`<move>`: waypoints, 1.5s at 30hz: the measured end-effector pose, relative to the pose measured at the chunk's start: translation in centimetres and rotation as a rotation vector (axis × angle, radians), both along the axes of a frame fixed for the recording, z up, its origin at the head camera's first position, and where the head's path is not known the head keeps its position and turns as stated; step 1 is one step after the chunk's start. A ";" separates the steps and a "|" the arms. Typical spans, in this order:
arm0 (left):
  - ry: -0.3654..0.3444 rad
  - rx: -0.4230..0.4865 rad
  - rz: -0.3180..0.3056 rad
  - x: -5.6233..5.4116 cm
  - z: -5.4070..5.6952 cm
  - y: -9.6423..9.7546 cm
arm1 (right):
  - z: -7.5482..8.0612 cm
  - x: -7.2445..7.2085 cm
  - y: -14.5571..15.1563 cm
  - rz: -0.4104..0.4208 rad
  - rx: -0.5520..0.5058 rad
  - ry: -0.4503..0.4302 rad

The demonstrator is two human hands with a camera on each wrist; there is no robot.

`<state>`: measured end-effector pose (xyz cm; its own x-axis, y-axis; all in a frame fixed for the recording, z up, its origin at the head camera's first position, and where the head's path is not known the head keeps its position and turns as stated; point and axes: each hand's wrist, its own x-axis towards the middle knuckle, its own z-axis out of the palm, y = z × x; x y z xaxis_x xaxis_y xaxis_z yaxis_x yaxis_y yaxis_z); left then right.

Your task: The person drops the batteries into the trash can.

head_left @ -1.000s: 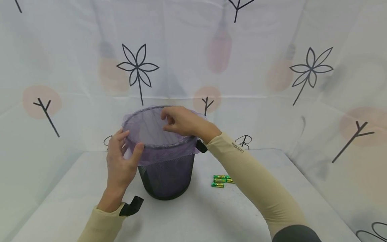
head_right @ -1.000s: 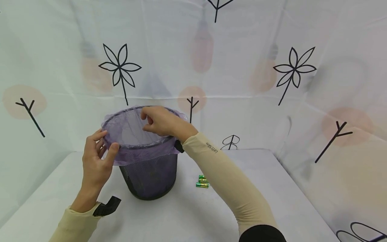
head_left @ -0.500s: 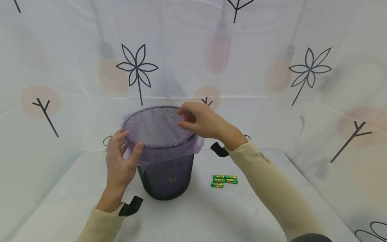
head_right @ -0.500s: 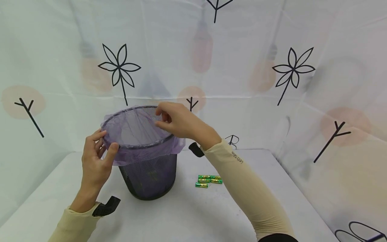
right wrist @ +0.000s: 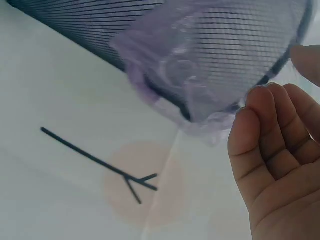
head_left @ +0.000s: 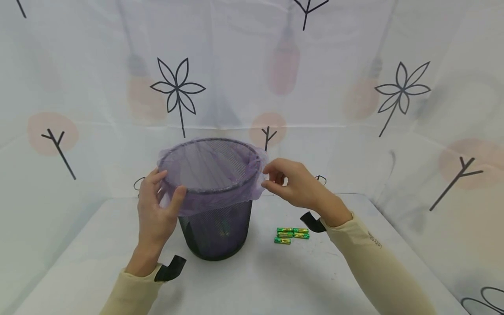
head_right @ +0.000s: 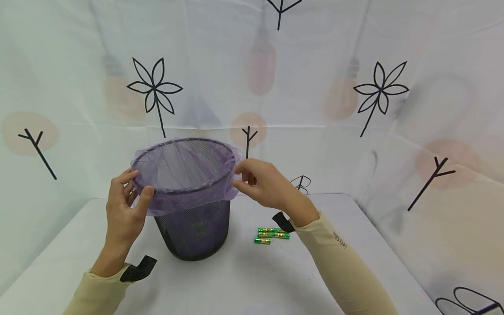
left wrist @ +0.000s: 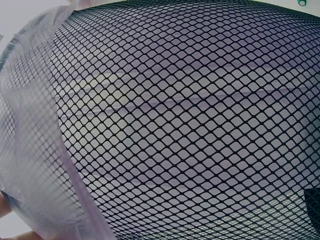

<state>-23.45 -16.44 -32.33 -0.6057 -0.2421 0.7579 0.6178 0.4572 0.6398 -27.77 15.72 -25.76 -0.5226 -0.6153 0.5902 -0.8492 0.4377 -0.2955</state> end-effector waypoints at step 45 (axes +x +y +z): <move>0.000 0.000 0.000 0.2 0.0 0.1 | -15.7 -2.5 3.7 -0.309 0.349 -0.431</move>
